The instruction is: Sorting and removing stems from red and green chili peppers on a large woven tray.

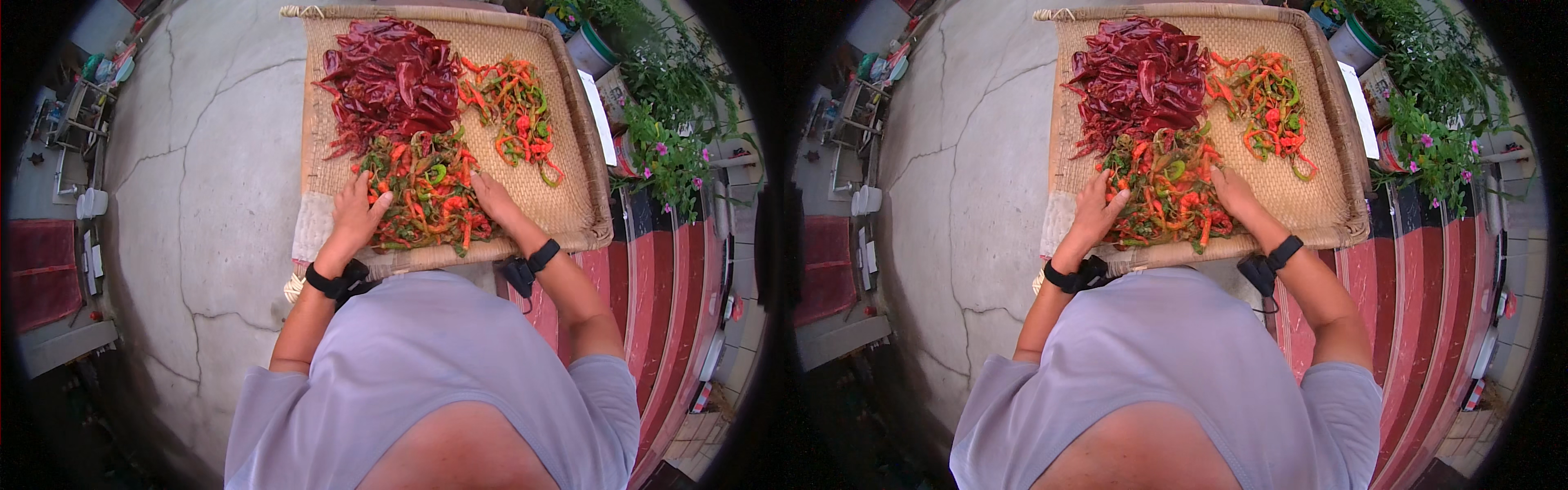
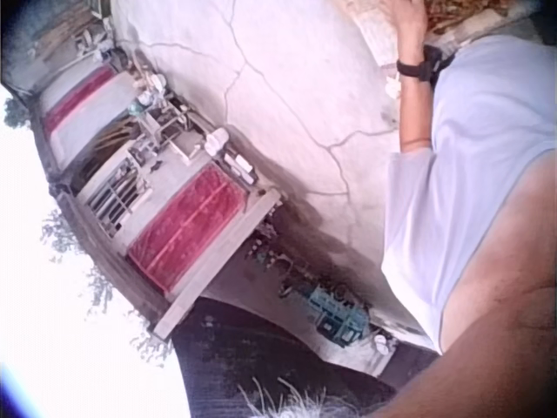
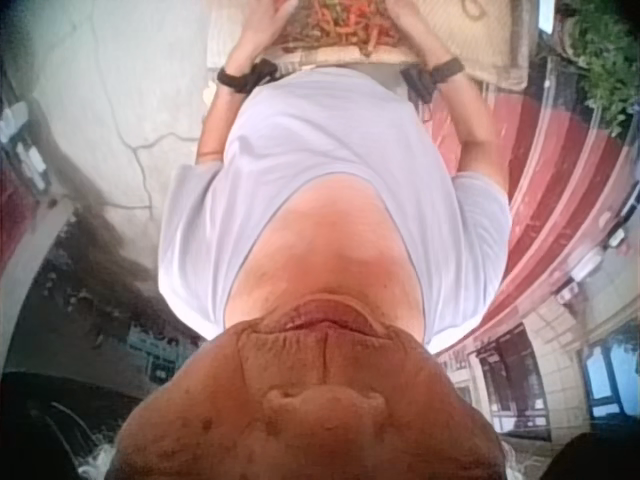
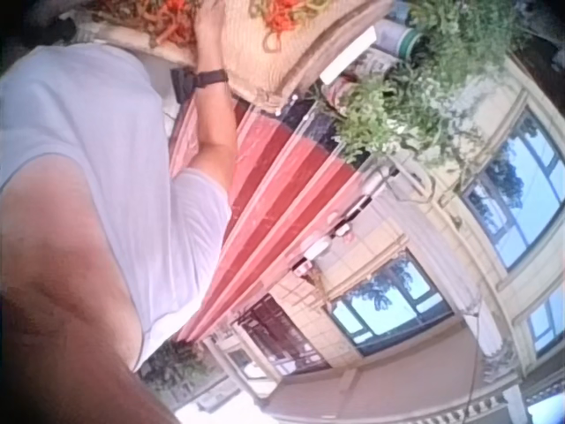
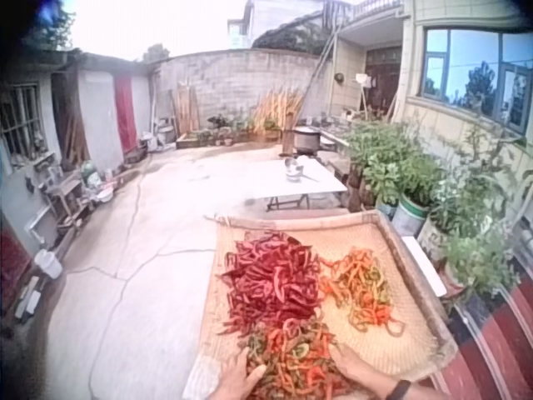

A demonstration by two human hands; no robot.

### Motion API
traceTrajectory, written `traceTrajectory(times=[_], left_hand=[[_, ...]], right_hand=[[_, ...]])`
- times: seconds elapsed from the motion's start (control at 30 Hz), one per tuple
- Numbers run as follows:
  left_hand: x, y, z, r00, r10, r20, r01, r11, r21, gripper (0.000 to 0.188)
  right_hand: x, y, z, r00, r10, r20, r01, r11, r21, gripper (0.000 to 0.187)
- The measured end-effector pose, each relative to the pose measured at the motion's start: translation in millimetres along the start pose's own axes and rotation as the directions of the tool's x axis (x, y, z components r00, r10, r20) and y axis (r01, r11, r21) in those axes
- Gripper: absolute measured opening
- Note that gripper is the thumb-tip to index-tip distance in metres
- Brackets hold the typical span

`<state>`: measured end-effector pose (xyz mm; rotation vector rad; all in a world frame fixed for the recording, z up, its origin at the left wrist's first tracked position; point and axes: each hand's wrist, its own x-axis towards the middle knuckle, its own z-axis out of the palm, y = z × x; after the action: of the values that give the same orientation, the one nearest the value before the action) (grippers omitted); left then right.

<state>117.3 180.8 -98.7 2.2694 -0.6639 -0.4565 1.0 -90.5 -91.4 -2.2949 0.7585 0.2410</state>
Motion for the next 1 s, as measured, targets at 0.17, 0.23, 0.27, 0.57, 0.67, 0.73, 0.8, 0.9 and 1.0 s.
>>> traceTrajectory(times=[0.17, 0.23, 0.27, 0.57, 0.67, 0.73, 0.8, 0.9, 1.0], left_hand=[[0, -4, -9, 0.999, 0.034, 0.032, -0.034, 0.999, -0.016, 0.065], [-3, -6, -9, 0.999, 0.053, 0.001, -0.053, 0.998, -0.019, 0.063], [-4, -6, -9, 0.997, 0.079, -0.027, -0.079, 0.997, -0.019, 0.061], [-9, 7, -17, 0.99, 0.068, -0.121, -0.069, 0.998, 0.0, 0.05], [-11, 5, -17, 0.987, 0.082, -0.136, -0.084, 0.996, -0.004, 0.049], [-13, 5, -17, 0.987, 0.074, -0.143, -0.076, 0.997, -0.007, 0.049], [-14, 6, -18, 0.986, 0.072, -0.149, -0.074, 0.997, -0.01, 0.048], [-14, 12, -24, 0.984, 0.079, -0.16, -0.086, 0.996, -0.038, 0.045], [-13, 23, -36, 0.973, 0.099, -0.211, -0.116, 0.991, -0.069, 0.038]], right_hand=[[3, 0, -46, 0.998, 0.035, 0.051, -0.031, 0.996, -0.081, 0.07], [3, -11, -59, 0.989, 0.048, -0.138, -0.078, 0.972, -0.223, 0.056], [4, -22, -64, 0.991, 0.044, -0.129, -0.073, 0.971, -0.228, 0.056], [45, -91, -29, 0.724, -0.686, -0.08, 0.548, 0.641, -0.536, 0.017], [54, -91, -18, 0.805, -0.593, -0.007, 0.473, 0.649, -0.596, 0.028], [53, -94, -17, 0.785, -0.619, -0.007, 0.495, 0.635, -0.593, 0.023], [56, -95, -18, 0.795, -0.607, 0.016, 0.509, 0.651, -0.563, 0.018], [50, -94, -26, 0.72, -0.693, -0.035, 0.604, 0.65, -0.462, 0.013], [40, -102, -44, 0.791, -0.612, -0.001, 0.575, 0.742, -0.344, 0.017]])
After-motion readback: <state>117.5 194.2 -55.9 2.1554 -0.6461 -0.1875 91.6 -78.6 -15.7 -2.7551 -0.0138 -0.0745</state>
